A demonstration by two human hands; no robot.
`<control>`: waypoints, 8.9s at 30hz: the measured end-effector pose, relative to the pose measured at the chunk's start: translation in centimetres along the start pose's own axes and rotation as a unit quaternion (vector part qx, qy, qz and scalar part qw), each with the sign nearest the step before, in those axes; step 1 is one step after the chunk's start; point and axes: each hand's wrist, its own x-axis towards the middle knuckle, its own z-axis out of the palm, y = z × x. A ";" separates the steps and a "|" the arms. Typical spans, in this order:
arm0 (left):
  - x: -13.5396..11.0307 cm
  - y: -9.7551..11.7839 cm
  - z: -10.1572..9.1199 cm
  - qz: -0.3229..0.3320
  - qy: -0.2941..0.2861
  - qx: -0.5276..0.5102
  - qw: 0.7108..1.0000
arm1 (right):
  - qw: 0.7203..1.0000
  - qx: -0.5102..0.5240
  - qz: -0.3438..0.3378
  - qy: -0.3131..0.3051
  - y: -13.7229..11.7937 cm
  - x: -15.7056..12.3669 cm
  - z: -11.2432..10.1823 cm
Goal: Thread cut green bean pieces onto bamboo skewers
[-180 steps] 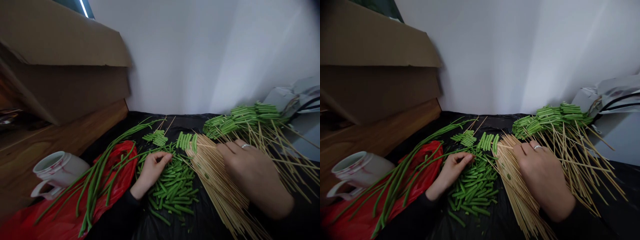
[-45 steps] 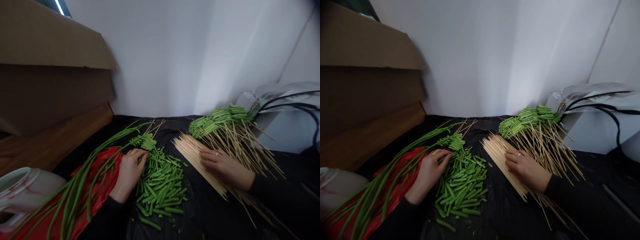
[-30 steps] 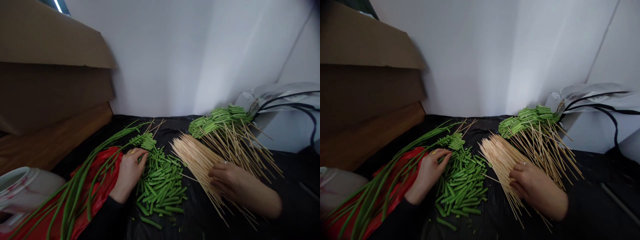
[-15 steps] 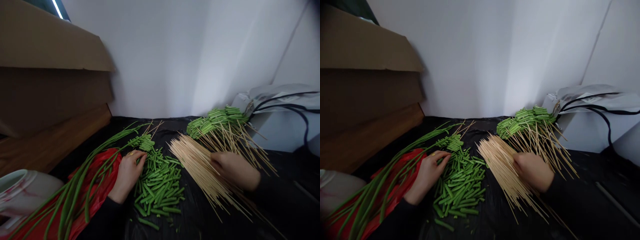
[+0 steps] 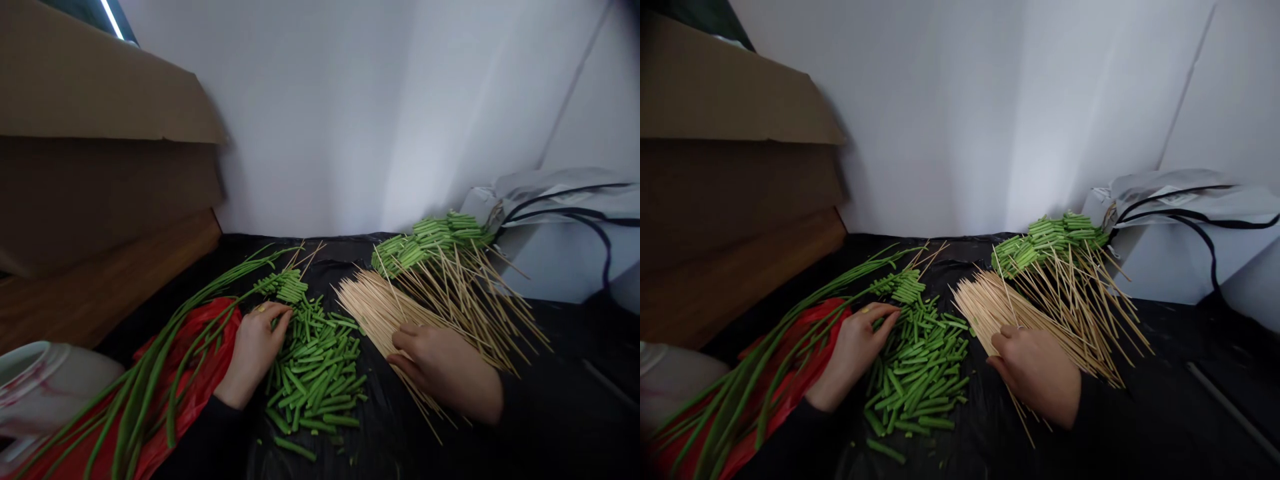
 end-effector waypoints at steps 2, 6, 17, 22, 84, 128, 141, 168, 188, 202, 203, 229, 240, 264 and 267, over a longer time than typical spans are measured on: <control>0.0 0.1 0.0 0.002 -0.002 -0.001 1.000 | 0.999 -0.003 0.037 -0.001 0.4 0.7 0.0; 0.0 0.2 0.0 0.001 -0.004 0.010 1.000 | 0.990 -0.028 0.136 -0.005 4.1 3.9 0.3; -0.1 0.5 0.1 -0.006 -0.008 0.000 1.000 | 0.983 0.011 0.185 0.019 6.8 9.8 0.7; -0.1 0.9 -0.1 -0.018 -0.013 -0.028 0.999 | 0.992 0.019 0.106 0.072 5.7 8.0 -3.1; -0.4 3.8 -0.2 -0.352 -0.162 -0.647 0.657 | 0.932 0.021 -0.072 0.353 -6.3 1.3 3.0; -0.8 4.9 0.3 -0.339 -0.179 -0.619 0.686 | 0.939 0.004 -0.065 0.338 -7.0 1.1 3.3; -0.9 5.2 0.7 -0.328 -0.168 -0.601 0.709 | 0.937 0.053 -0.043 0.341 -7.4 1.4 3.5; -0.8 5.6 0.7 -0.378 -0.111 -0.661 0.639 | 0.937 0.070 -0.033 0.341 -7.3 1.6 3.3; -1.1 6.7 0.6 -0.347 -0.124 -0.645 0.669 | 0.940 0.093 -0.024 0.328 -7.7 1.8 2.9; -0.8 6.0 -0.3 -0.261 -0.173 -0.480 0.820 | 0.933 0.086 -0.016 0.348 -6.8 1.9 3.4; -0.7 5.7 -0.5 -0.253 -0.167 -0.445 0.842 | 0.931 0.084 -0.010 0.355 -6.4 1.8 3.4; -1.0 4.0 -0.9 0.006 -0.331 -0.122 0.936 | 0.932 0.063 -0.004 0.356 -5.2 1.9 3.5; -0.2 4.4 -0.9 -0.131 -0.117 -0.331 0.927 | 0.932 0.074 -0.007 0.356 -5.2 1.7 3.2; -0.2 3.9 -0.8 -0.377 -0.114 -0.695 0.602 | 0.936 0.065 -0.037 0.343 -6.3 1.2 3.1; -0.3 4.0 -0.8 -0.376 -0.115 -0.690 0.607 | 0.935 0.059 -0.038 0.347 -6.3 1.2 3.1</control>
